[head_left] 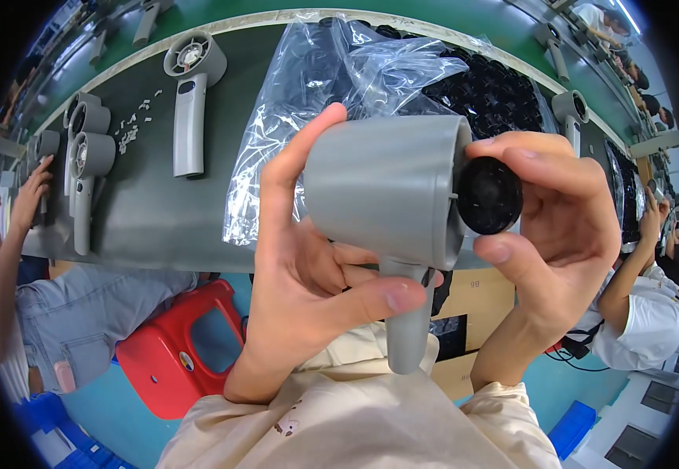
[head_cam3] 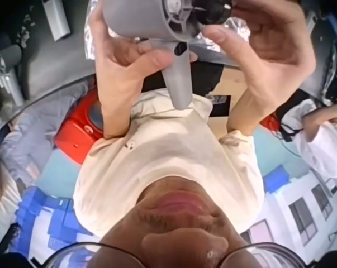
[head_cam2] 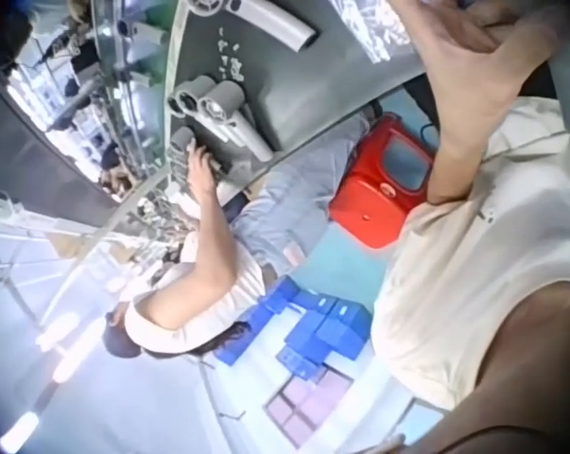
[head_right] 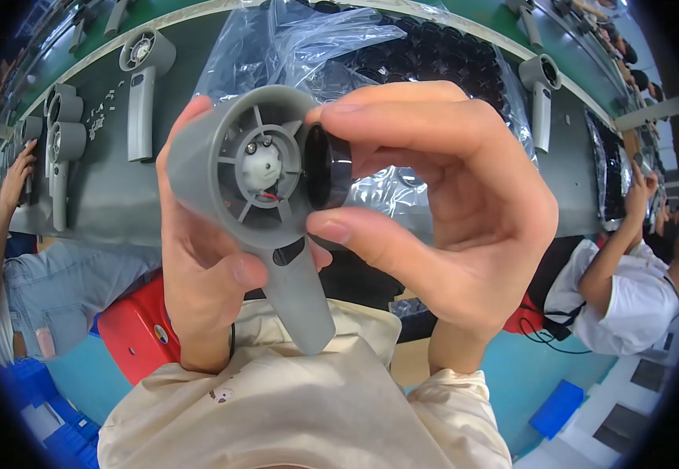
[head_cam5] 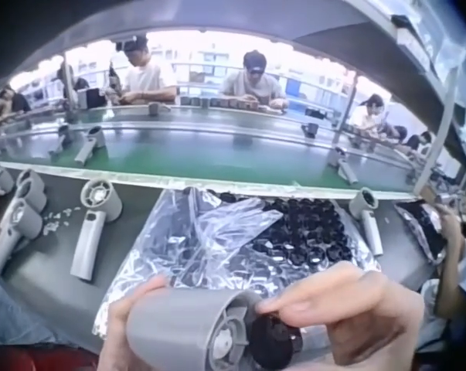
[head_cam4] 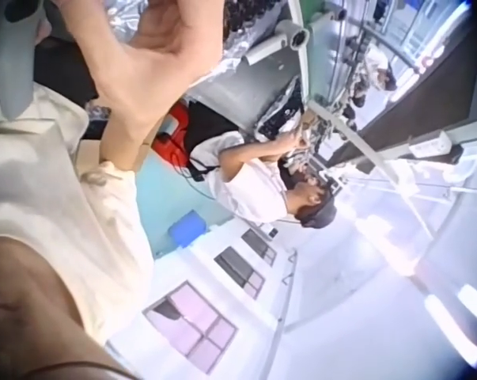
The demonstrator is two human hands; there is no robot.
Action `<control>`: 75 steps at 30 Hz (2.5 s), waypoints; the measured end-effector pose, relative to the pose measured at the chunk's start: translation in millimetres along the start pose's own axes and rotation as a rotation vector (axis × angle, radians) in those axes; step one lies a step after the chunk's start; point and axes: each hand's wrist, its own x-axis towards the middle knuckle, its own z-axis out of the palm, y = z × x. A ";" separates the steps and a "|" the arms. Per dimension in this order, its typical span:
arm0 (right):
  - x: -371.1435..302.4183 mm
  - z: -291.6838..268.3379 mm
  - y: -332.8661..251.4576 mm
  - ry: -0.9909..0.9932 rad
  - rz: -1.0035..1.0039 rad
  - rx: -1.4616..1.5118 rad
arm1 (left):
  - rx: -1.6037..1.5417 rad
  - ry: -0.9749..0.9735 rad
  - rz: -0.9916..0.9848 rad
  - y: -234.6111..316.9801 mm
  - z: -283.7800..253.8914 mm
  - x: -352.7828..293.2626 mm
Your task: The person assembles portable fans by picking up fan bodies, inserting circular black covers into the fan heads, pressing them firmly into place by hand, and placing the assembled fans onto the conveyor belt.
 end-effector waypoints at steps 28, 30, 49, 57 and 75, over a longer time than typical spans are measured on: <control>14.9 31.2 -46.3 -0.036 -0.017 -0.688 | 0.027 -0.042 0.032 -5.4 -5.2 -1.9; 15.6 26.4 -30.9 -0.049 -0.136 -0.654 | 0.024 -0.024 0.039 -5.8 -5.4 -1.6; -5.0 48.2 -16.0 0.301 0.358 0.396 | 0.343 -0.205 0.056 7.8 -7.9 13.2; -9.5 73.1 -17.4 0.409 0.189 0.243 | 0.537 0.091 0.513 15.1 10.9 -4.7; -4.2 86.7 19.8 0.297 -0.225 0.118 | 0.178 -0.050 0.735 -5.9 1.1 20.1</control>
